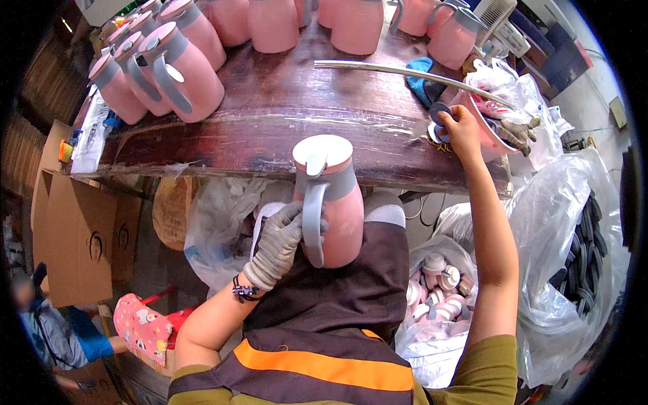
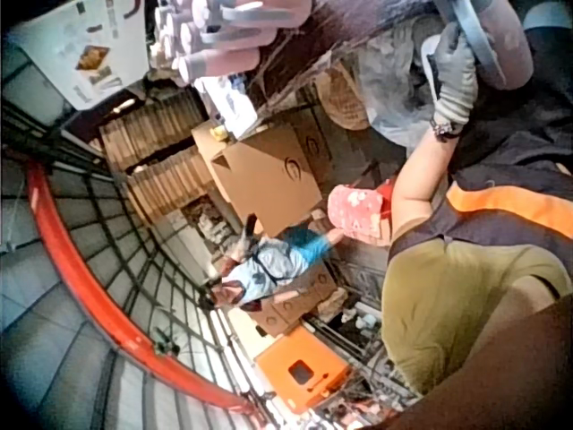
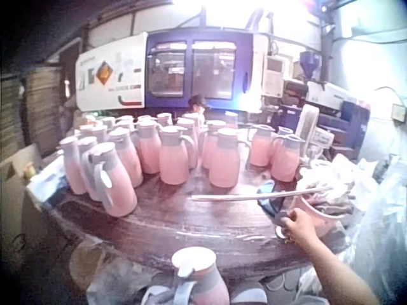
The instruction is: The person assembles pink thermoses by hand, attaching lids and handles before placing the finished units on a wooden table.
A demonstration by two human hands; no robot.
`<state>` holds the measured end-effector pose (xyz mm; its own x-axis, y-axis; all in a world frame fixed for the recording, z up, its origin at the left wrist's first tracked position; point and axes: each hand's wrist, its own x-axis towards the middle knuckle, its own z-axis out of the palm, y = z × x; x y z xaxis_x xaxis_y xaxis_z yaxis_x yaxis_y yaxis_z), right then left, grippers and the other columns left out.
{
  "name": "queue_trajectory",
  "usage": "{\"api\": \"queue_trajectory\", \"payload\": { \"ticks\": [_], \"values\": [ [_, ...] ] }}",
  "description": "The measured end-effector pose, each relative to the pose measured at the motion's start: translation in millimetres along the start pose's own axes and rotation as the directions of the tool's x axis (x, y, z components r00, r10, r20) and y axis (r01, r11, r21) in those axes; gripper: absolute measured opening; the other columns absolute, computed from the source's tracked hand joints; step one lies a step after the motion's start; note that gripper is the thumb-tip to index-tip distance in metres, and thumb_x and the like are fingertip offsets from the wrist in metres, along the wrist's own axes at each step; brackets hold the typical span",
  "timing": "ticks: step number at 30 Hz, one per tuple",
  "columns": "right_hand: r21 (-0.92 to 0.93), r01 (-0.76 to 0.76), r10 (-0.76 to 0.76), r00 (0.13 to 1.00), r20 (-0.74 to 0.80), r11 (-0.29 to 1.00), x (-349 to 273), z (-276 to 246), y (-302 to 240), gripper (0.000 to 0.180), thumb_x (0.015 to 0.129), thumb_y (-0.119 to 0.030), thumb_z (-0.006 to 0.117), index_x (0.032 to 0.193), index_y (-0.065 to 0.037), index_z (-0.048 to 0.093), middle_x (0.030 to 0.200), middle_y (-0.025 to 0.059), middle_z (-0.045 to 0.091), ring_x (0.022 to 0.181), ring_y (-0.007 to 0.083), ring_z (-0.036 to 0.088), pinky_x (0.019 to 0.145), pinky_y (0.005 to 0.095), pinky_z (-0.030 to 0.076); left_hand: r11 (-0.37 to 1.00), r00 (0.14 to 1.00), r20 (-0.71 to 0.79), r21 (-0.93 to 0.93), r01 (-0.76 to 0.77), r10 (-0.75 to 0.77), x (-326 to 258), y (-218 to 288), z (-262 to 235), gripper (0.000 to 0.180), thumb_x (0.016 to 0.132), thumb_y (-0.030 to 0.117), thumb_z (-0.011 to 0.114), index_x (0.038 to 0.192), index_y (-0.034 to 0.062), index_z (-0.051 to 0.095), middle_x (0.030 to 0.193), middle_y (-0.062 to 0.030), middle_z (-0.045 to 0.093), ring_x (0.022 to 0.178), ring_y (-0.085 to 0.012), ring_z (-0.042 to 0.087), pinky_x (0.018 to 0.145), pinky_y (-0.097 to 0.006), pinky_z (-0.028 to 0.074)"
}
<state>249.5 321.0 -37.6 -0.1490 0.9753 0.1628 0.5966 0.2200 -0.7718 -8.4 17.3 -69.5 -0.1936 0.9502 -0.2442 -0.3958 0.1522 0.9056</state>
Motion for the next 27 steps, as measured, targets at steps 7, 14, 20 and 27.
{"api": "queue_trajectory", "payload": {
  "ticks": [7, 14, 20, 27],
  "values": [
    [-0.495, 0.043, 0.007, 0.995, 0.098, 0.868, -13, 27, 20, 0.028, 0.083, -0.018, 0.059, 0.108, -0.005, 0.059, 0.099, 0.0183, 0.062, 0.094, 0.0382, 0.058, 0.082, 0.0449, 0.046, 0.993, 0.998, 0.064, 0.114, -0.013, 0.006, 5, -3, -5, 0.024, 0.087, 0.018, 0.063, 0.104, 0.0012, 0.062, 0.089, -0.0035, 0.066, 0.077, -0.0103, 0.063, 0.069, -0.025, 0.053],
    [-0.008, 0.543, -0.491, 0.752, -0.44, 0.839, -35, 22, -17, 0.021, 0.089, -0.02, 0.059, 0.103, -0.005, 0.063, 0.095, 0.016, 0.064, 0.085, 0.0315, 0.062, 0.074, 0.0377, 0.048, 0.987, 0.996, 0.074, 0.147, -0.067, 0.057, 7, -6, -13, 0.02, 0.088, 0.015, 0.061, 0.102, 0.0011, 0.063, 0.088, -0.0036, 0.066, 0.077, -0.0101, 0.062, 0.069, -0.024, 0.051],
    [-0.486, -0.019, -0.07, 0.984, -0.163, 0.874, -31, 9, 23, 0.031, 0.088, -0.035, 0.054, 0.105, -0.01, 0.064, 0.095, 0.0179, 0.066, 0.09, 0.0366, 0.063, 0.077, 0.0453, 0.048, 0.982, 0.995, 0.078, 0.178, -0.07, 0.057, 9, -1, -9, 0.017, 0.089, 0.014, 0.058, 0.097, 0.0011, 0.067, 0.085, -0.0032, 0.068, 0.078, -0.009, 0.062, 0.072, -0.023, 0.048],
    [-0.308, 0.475, -0.563, 0.745, -0.358, 0.824, -39, 7, -11, 0.029, 0.088, -0.025, 0.059, 0.109, -0.005, 0.06, 0.098, 0.0172, 0.065, 0.087, 0.0355, 0.064, 0.076, 0.0423, 0.049, 0.969, 0.993, 0.042, 0.221, -0.114, 0.108, 11, 0, -8, 0.017, 0.087, 0.013, 0.058, 0.09, 0.0001, 0.068, 0.076, -0.003, 0.067, 0.07, -0.0085, 0.061, 0.065, -0.023, 0.048]
  ]
}}
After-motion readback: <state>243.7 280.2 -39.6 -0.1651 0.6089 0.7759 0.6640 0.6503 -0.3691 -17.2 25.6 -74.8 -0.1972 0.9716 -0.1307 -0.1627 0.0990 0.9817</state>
